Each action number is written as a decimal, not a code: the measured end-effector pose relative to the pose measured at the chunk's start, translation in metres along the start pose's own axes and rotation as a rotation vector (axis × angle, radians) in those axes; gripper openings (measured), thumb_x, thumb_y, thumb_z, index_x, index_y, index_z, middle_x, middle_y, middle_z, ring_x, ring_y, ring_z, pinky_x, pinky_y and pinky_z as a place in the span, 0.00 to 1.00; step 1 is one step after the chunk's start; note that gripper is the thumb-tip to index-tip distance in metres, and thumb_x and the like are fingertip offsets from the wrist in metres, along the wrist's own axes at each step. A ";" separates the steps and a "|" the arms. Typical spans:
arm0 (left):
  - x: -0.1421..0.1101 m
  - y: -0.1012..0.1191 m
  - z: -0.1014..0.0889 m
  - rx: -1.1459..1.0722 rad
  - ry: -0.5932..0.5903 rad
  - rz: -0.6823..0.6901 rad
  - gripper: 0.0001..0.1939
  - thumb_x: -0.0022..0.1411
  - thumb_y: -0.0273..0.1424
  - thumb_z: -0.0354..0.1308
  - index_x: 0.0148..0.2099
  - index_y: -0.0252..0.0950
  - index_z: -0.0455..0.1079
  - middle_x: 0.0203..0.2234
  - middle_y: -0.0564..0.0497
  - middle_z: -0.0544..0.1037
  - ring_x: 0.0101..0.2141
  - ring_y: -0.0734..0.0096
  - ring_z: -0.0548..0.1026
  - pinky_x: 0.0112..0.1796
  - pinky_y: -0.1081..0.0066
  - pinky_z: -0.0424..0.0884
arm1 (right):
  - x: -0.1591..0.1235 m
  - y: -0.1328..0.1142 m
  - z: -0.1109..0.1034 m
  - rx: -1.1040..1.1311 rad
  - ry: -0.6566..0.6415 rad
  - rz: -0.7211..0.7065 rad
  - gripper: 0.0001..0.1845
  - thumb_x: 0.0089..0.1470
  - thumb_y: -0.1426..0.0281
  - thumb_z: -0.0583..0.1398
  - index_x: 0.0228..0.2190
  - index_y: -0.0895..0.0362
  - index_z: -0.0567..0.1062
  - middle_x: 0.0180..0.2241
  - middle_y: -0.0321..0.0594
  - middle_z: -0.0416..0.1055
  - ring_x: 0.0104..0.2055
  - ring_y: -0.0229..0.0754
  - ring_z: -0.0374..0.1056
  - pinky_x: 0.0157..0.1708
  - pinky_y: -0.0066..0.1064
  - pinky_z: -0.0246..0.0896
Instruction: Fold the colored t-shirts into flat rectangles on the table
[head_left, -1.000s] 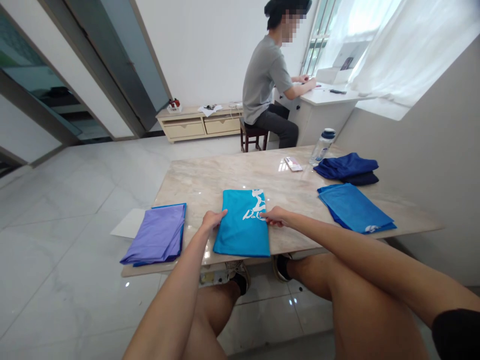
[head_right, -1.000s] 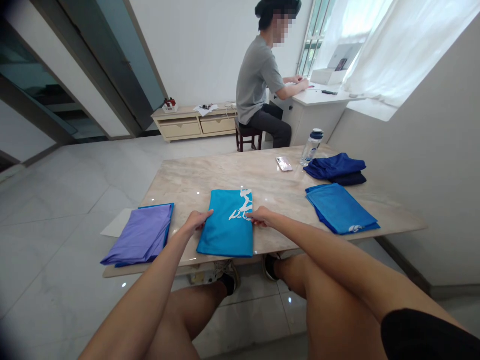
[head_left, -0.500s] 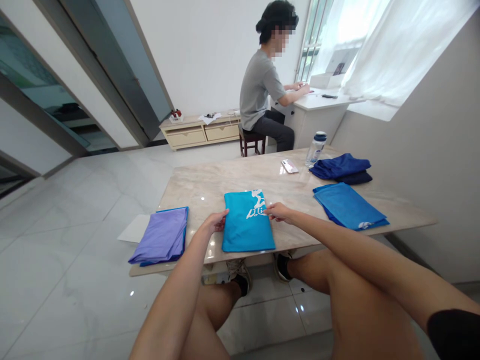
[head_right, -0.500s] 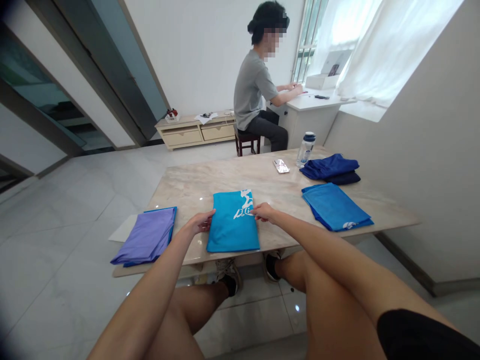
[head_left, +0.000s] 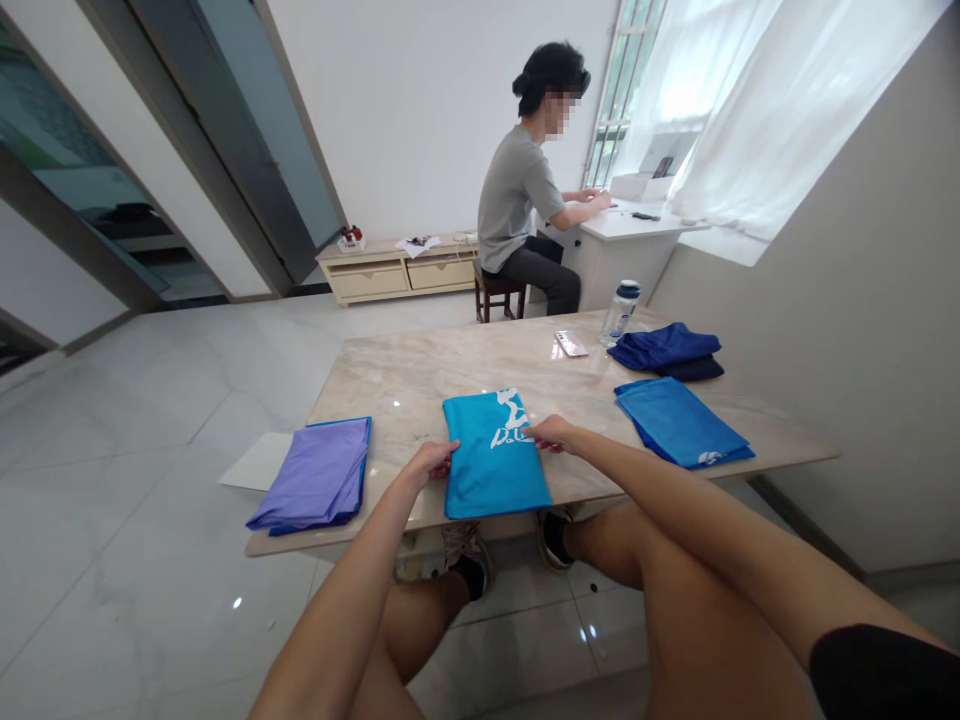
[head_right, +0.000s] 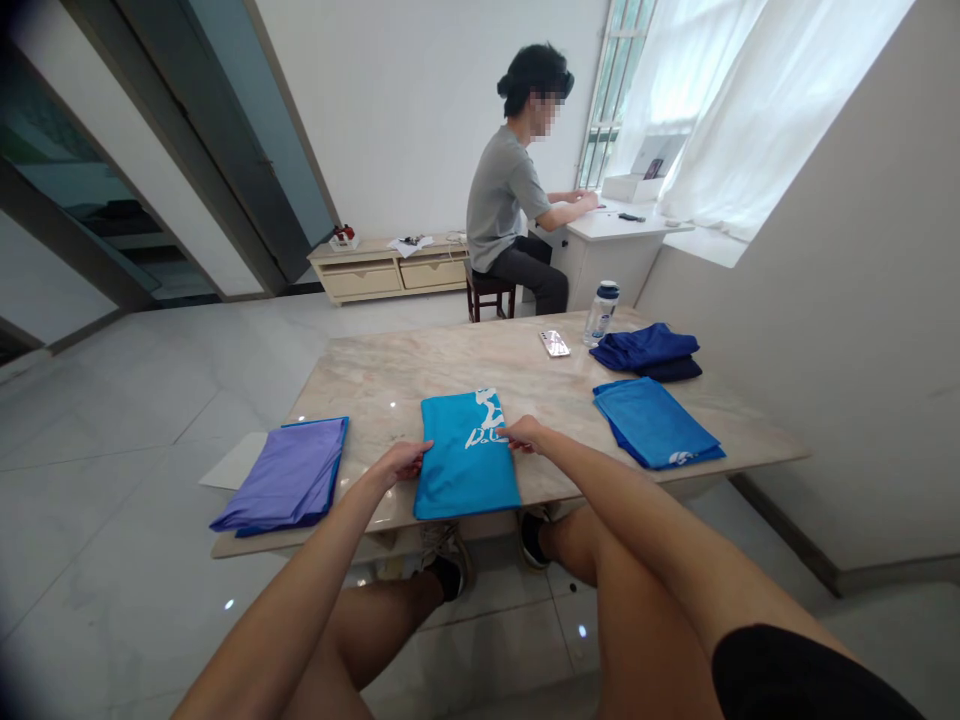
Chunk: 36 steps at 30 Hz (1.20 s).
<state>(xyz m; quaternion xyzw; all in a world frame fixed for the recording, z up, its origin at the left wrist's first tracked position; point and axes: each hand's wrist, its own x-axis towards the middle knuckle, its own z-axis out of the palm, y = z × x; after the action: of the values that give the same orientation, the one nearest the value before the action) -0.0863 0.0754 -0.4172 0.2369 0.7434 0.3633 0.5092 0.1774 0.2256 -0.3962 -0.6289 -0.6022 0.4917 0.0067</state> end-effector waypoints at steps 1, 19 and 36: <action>0.001 -0.003 0.001 0.026 0.017 0.003 0.32 0.47 0.57 0.80 0.27 0.38 0.69 0.17 0.56 0.68 0.21 0.72 0.66 0.25 0.71 0.60 | 0.003 0.000 0.003 -0.021 0.004 0.011 0.18 0.63 0.61 0.73 0.30 0.59 0.75 0.23 0.37 0.75 0.20 0.32 0.65 0.18 0.24 0.52; -0.013 -0.034 0.040 0.825 0.336 0.808 0.25 0.79 0.38 0.49 0.70 0.34 0.70 0.70 0.34 0.73 0.71 0.49 0.69 0.71 0.49 0.62 | 0.005 0.011 0.020 -0.703 0.277 -0.643 0.27 0.76 0.62 0.56 0.69 0.61 0.71 0.71 0.64 0.68 0.74 0.64 0.63 0.70 0.55 0.63; -0.022 -0.024 -0.030 1.101 0.280 0.495 0.17 0.78 0.31 0.51 0.61 0.35 0.75 0.61 0.35 0.78 0.62 0.48 0.75 0.62 0.55 0.70 | 0.072 0.016 0.044 -0.820 0.203 -0.877 0.41 0.78 0.53 0.45 0.77 0.67 0.58 0.80 0.60 0.47 0.82 0.67 0.45 0.79 0.60 0.40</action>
<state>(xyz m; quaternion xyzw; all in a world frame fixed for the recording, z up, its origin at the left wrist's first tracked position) -0.1058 0.0356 -0.4168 0.5802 0.8046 0.0616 0.1106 0.1470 0.2504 -0.4728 -0.3173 -0.9418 0.1087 0.0230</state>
